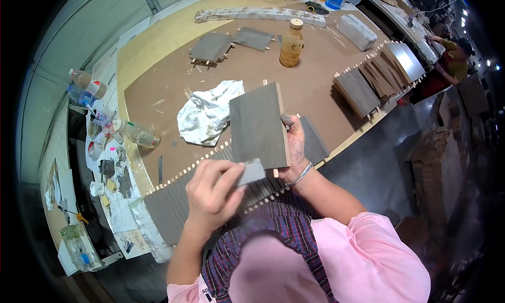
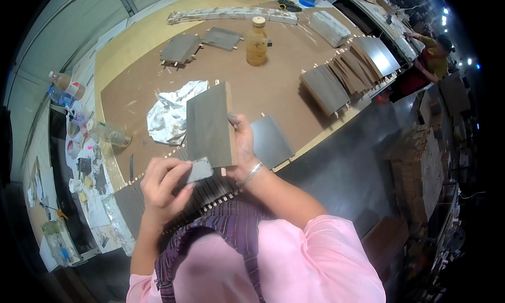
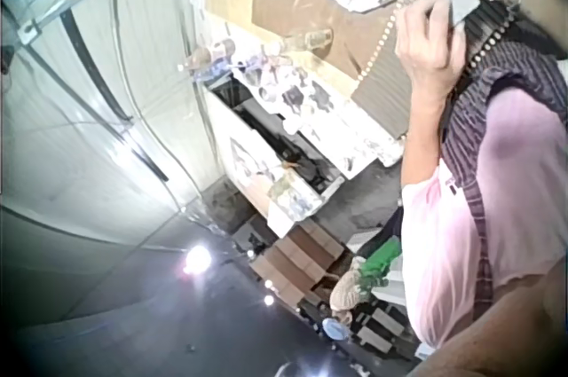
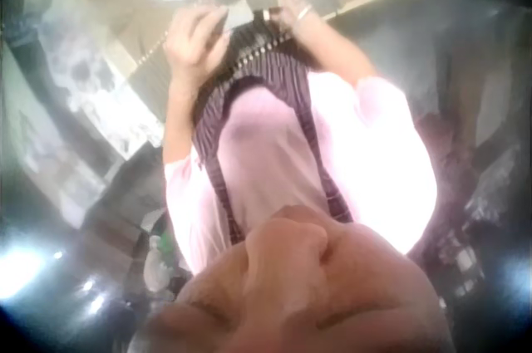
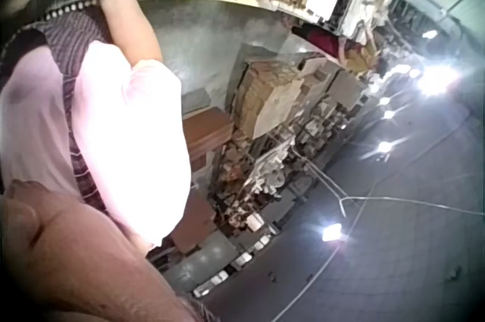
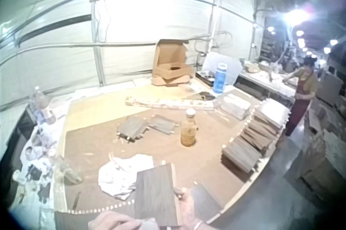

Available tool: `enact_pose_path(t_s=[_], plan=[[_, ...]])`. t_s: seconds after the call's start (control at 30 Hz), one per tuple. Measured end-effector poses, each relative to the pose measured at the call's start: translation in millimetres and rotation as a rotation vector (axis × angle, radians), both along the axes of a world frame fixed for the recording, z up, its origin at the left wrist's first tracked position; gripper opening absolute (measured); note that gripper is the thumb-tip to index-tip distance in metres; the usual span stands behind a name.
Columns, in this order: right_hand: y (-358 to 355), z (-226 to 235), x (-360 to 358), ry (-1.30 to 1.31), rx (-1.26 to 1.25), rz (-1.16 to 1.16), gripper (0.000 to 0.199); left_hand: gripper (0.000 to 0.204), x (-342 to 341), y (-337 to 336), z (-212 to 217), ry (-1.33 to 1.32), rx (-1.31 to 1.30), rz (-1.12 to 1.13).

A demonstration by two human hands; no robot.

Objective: The person inserts wooden dowels into the holes of wooden slats, rubs a small grey block along the edges of the slats, and wipes the surfaces with a white cloth.

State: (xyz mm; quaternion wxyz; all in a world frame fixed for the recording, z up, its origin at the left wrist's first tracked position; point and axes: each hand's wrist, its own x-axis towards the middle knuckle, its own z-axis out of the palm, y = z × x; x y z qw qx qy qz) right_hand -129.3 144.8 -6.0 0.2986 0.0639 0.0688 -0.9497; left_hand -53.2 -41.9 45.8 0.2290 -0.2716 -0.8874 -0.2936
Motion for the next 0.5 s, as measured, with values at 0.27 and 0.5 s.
enact_pose_path(t_s=[0.27, 0.5], plan=[[8, -4, -4, 0.036, -0.137, 0.011, 0.059, 0.04, -5, -9, -8, -0.027, -0.02, 0.01], [17, -21, -9, 0.059, -0.247, 0.044, 0.061, 0.039, 6, -26, -9, -0.021, 0.034, 0.127]])
